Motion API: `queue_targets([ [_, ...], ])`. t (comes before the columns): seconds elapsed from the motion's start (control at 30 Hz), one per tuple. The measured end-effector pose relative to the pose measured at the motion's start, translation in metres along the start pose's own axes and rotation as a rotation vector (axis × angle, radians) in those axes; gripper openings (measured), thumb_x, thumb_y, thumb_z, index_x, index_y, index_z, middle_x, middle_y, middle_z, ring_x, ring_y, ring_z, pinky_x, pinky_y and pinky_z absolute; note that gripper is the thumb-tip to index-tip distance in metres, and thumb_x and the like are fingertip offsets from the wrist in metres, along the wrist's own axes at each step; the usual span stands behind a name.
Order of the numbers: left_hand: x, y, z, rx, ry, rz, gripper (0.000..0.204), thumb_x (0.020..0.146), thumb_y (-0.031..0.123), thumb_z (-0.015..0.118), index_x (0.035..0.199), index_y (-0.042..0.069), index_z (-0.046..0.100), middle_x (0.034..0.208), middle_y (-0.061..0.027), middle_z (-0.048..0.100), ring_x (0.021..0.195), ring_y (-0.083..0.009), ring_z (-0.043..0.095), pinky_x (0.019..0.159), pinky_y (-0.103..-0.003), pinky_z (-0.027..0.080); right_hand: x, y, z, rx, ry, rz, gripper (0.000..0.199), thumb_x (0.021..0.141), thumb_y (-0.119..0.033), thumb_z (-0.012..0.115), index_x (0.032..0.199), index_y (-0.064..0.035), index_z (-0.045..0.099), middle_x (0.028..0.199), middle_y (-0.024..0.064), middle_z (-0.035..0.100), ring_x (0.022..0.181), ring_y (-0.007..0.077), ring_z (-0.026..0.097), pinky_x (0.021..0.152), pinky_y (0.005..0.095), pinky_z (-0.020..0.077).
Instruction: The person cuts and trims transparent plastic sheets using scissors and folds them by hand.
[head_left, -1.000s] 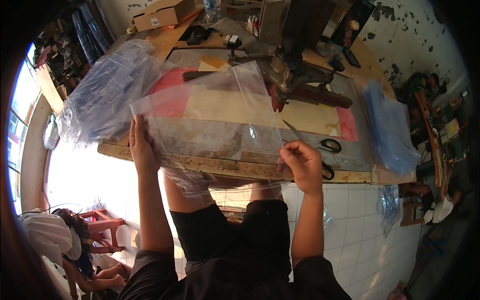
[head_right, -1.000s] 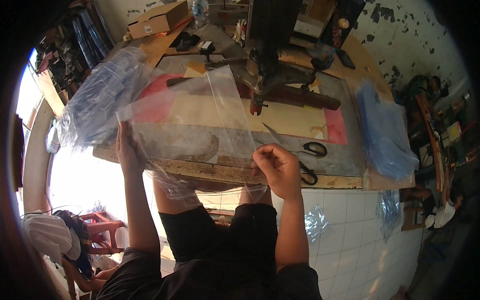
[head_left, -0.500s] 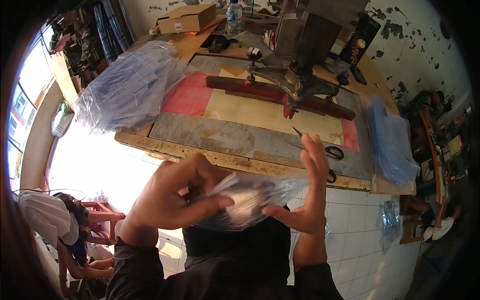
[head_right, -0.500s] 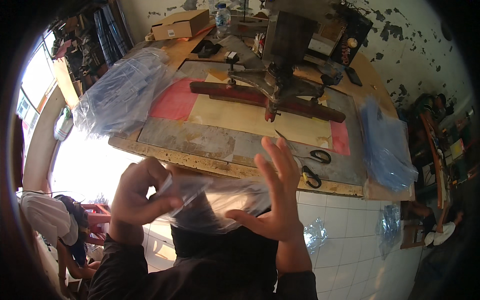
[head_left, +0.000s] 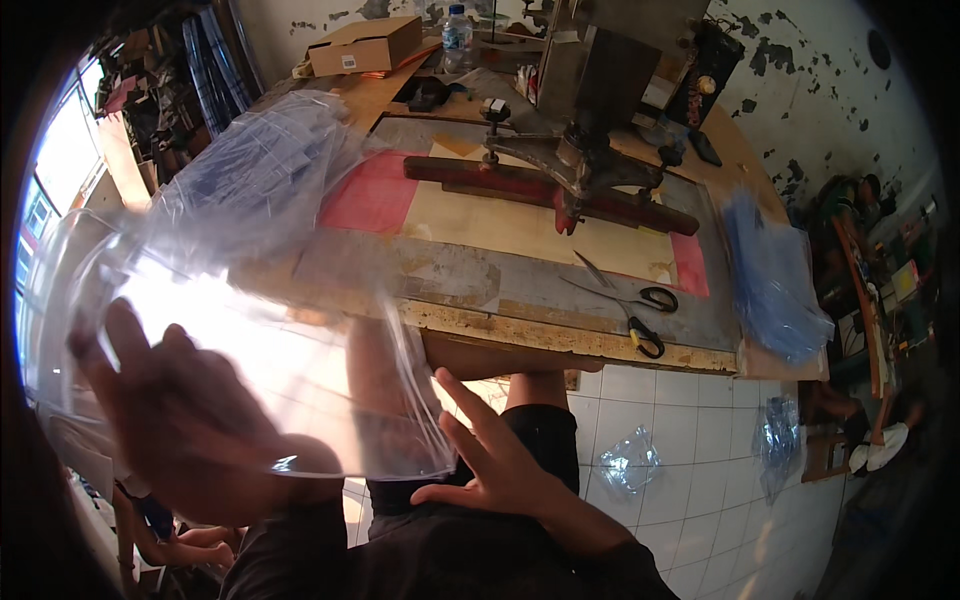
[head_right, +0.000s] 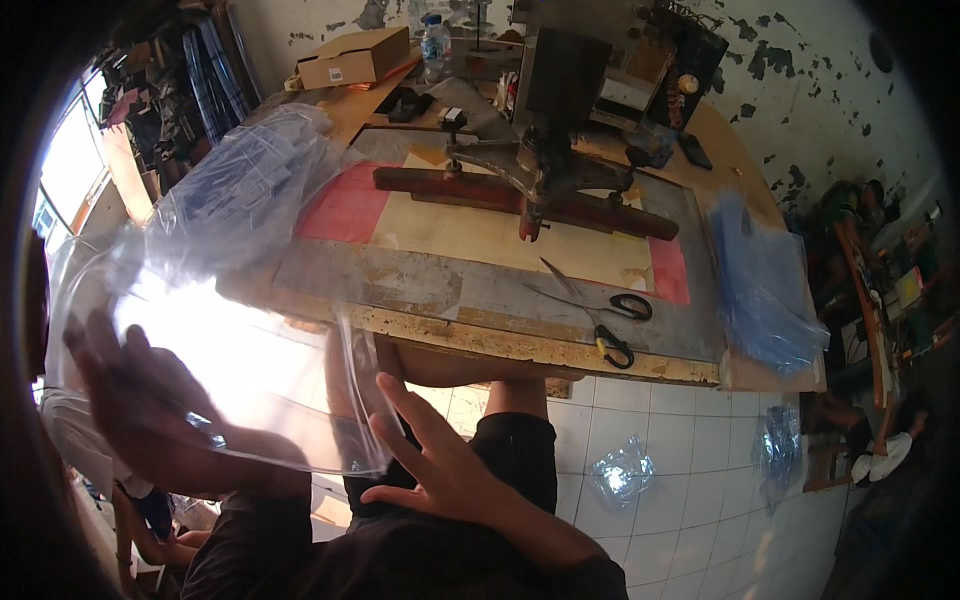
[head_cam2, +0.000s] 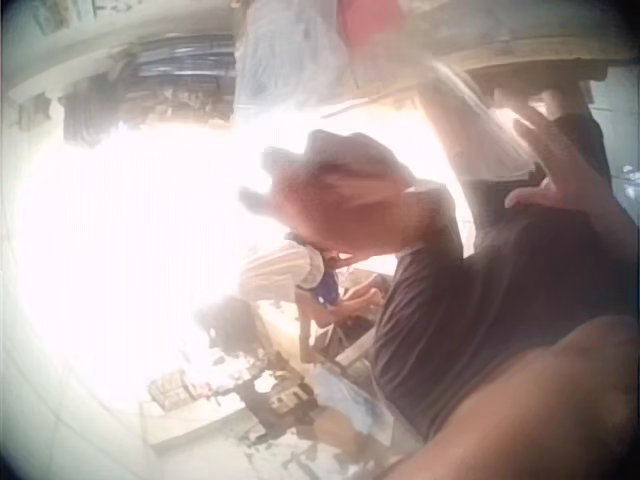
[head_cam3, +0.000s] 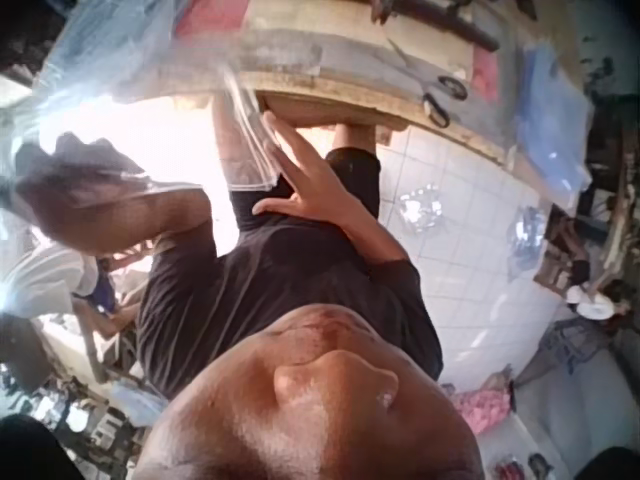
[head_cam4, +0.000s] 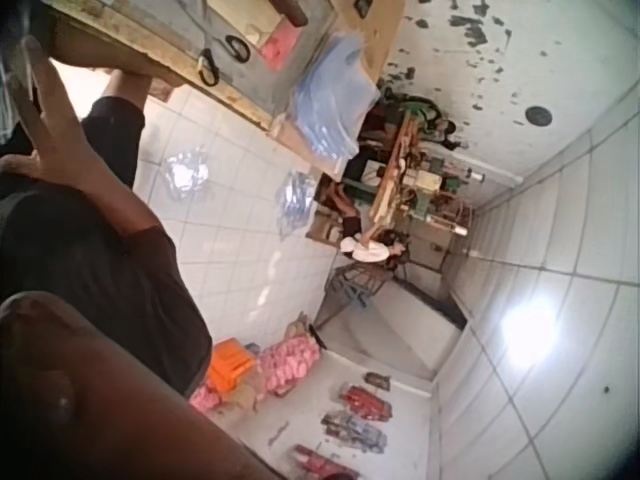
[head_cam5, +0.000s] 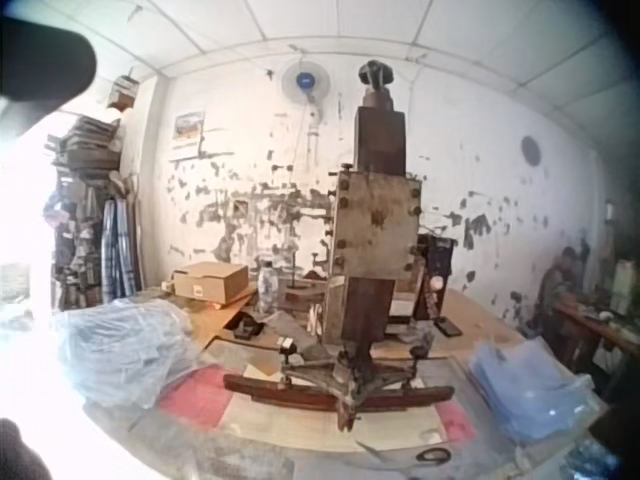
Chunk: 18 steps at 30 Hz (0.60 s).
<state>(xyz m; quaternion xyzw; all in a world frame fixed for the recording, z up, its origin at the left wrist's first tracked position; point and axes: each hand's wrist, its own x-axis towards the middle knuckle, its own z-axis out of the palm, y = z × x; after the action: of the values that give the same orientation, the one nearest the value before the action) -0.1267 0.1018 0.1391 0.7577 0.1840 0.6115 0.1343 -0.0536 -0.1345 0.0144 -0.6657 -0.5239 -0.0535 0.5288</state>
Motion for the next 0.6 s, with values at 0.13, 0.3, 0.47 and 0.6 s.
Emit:
queue_targets([
  [0.13, -0.006, 0.086, 0.084, -0.880, -0.309, -0.160, 0.046, 0.095, 0.003, 0.065, 0.134, 0.002, 0.041, 0.090, -0.0067, 0.057, 0.066, -0.0095, 0.059, 0.054, -0.021, 0.048, -0.018, 0.008, 0.013, 0.606, 0.083, 0.274, 0.077, 0.095, -0.036, 0.071, 0.153, -0.0014, 0.033, 0.144, 0.0255, 0.052, 0.133, 0.0378, 0.054, 0.109, 0.0435, 0.0458],
  [0.3, -0.033, 0.083, 0.157, -0.934, -0.989, -0.285, 0.053, 0.095, 0.001, 0.066, 0.140, 0.006, 0.039, 0.101, -0.0116, 0.064, 0.090, -0.0198, 0.070, 0.078, -0.032, 0.058, -0.036, 0.027, 0.013, 0.981, 0.240, 0.654, 0.050, 0.109, -0.033, 0.049, 0.140, 0.0058, 0.044, 0.126, 0.0176, 0.065, 0.112, 0.0275, 0.069, 0.096, 0.0327, 0.0540],
  [0.47, -0.094, 0.031, 0.157, -0.367, -1.236, 0.384, 0.057, 0.095, 0.023, 0.067, 0.146, 0.008, 0.046, 0.148, -0.0159, 0.051, 0.142, -0.0320, 0.044, 0.120, -0.053, 0.030, -0.068, 0.055, 0.004, 0.982, 0.362, 0.916, 0.042, 0.110, -0.035, 0.046, 0.129, 0.0026, 0.050, 0.117, 0.0143, 0.067, 0.103, 0.0229, 0.071, 0.088, 0.0302, 0.0565],
  [0.6, -0.124, 0.020, 0.155, -0.325, -1.224, 0.351, 0.061, 0.097, 0.035, 0.063, 0.149, 0.009, 0.045, 0.161, -0.0123, 0.035, 0.153, -0.0315, 0.026, 0.125, -0.054, 0.013, -0.083, 0.063, 0.009, 0.643, 0.619, 0.789, 0.037, 0.101, -0.017, 0.065, 0.129, 0.0005, 0.050, 0.107, 0.0099, 0.066, 0.089, 0.0169, 0.069, 0.083, 0.0277, 0.0546],
])
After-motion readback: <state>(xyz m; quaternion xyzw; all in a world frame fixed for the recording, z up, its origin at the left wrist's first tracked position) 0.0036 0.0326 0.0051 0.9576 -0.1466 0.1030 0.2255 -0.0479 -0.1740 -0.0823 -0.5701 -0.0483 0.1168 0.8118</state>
